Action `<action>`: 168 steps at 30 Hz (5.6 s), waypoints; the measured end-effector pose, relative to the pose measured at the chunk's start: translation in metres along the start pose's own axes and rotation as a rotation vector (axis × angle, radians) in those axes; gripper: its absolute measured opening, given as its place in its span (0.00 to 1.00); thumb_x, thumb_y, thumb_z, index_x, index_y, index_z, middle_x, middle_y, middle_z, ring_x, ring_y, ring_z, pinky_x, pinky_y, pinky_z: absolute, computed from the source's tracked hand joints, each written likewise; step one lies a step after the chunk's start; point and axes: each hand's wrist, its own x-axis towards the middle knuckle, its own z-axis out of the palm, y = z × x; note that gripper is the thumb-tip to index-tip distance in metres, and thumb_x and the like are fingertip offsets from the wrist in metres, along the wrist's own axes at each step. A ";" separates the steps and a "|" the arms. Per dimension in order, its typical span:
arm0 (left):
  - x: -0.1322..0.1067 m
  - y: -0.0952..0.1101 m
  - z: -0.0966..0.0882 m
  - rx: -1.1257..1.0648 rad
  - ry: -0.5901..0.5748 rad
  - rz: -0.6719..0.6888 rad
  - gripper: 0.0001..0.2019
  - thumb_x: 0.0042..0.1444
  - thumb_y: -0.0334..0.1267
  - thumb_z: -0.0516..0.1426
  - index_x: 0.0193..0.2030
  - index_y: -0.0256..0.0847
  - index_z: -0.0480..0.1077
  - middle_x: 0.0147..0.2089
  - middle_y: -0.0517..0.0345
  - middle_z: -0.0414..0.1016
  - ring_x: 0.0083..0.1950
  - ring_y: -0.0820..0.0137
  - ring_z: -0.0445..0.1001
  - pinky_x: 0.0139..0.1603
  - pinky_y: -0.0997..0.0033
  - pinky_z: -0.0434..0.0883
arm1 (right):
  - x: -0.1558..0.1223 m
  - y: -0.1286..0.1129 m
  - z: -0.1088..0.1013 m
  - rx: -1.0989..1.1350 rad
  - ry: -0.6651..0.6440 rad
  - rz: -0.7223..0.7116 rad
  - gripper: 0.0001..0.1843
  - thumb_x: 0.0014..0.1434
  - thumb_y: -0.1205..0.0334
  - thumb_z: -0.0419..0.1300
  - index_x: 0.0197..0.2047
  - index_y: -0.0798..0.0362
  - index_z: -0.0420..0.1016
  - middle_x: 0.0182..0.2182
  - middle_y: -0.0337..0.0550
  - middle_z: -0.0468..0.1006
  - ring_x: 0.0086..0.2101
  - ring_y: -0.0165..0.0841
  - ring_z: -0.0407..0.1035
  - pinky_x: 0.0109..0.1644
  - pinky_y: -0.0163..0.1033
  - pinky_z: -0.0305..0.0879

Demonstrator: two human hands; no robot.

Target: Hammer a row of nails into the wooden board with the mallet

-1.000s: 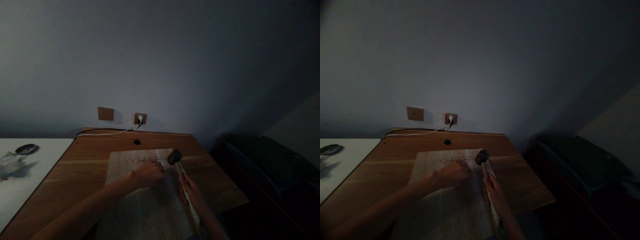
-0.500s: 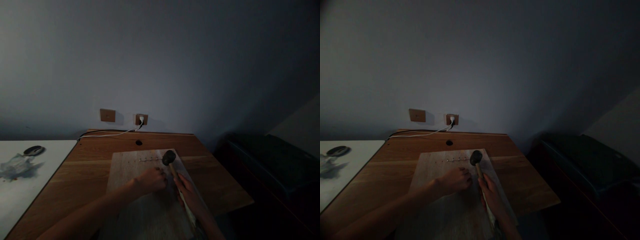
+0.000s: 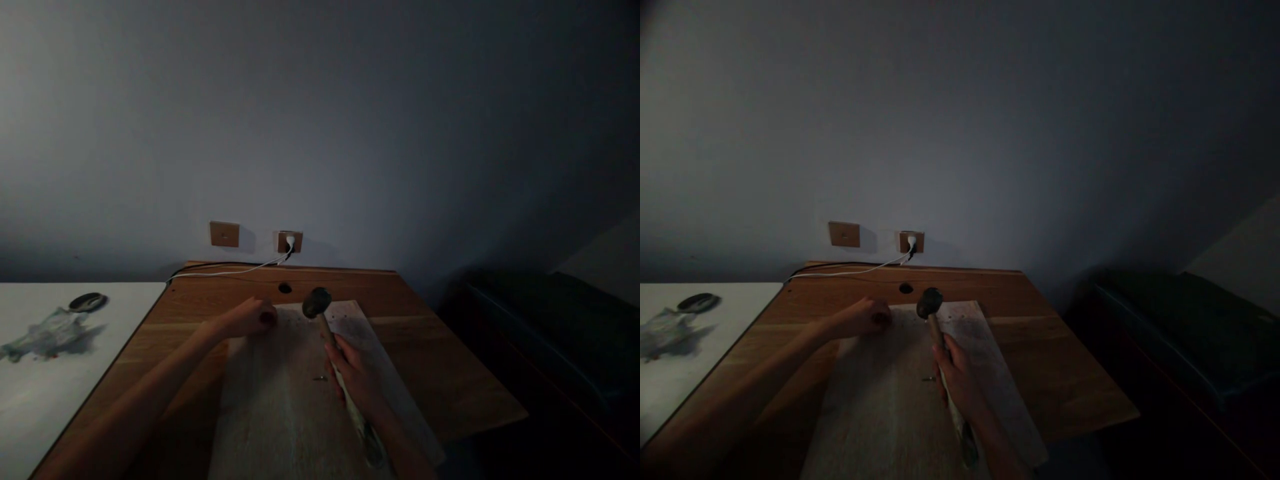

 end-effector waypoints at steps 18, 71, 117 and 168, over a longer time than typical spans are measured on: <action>-0.003 0.022 -0.006 0.023 -0.071 0.000 0.17 0.46 0.23 0.58 0.42 0.41 0.77 0.41 0.55 0.80 0.39 0.66 0.77 0.39 0.73 0.70 | 0.012 0.007 0.026 0.073 0.010 -0.018 0.25 0.58 0.34 0.59 0.41 0.49 0.65 0.22 0.28 0.65 0.11 0.22 0.55 0.10 0.29 0.53; 0.004 0.005 0.011 -0.134 0.098 -0.101 0.12 0.53 0.33 0.57 0.42 0.42 0.79 0.37 0.57 0.82 0.36 0.67 0.77 0.38 0.72 0.69 | 0.008 0.004 0.024 0.232 -0.147 0.063 0.27 0.58 0.43 0.62 0.54 0.51 0.67 0.25 0.29 0.69 0.13 0.22 0.56 0.12 0.29 0.53; -0.001 0.014 0.012 -0.181 0.153 -0.241 0.25 0.48 0.31 0.60 0.56 0.43 0.74 0.39 0.60 0.83 0.41 0.63 0.80 0.40 0.71 0.70 | 0.003 0.006 0.031 0.081 -0.260 -0.054 0.14 0.64 0.49 0.57 0.45 0.52 0.67 0.28 0.30 0.67 0.13 0.19 0.56 0.13 0.28 0.52; -0.007 0.007 -0.011 -0.079 -0.073 -0.027 0.08 0.48 0.27 0.55 0.33 0.40 0.73 0.33 0.58 0.78 0.34 0.67 0.76 0.36 0.72 0.66 | 0.002 -0.003 0.028 0.338 -0.266 0.065 0.22 0.56 0.48 0.63 0.48 0.52 0.68 0.27 0.31 0.72 0.11 0.20 0.56 0.11 0.28 0.53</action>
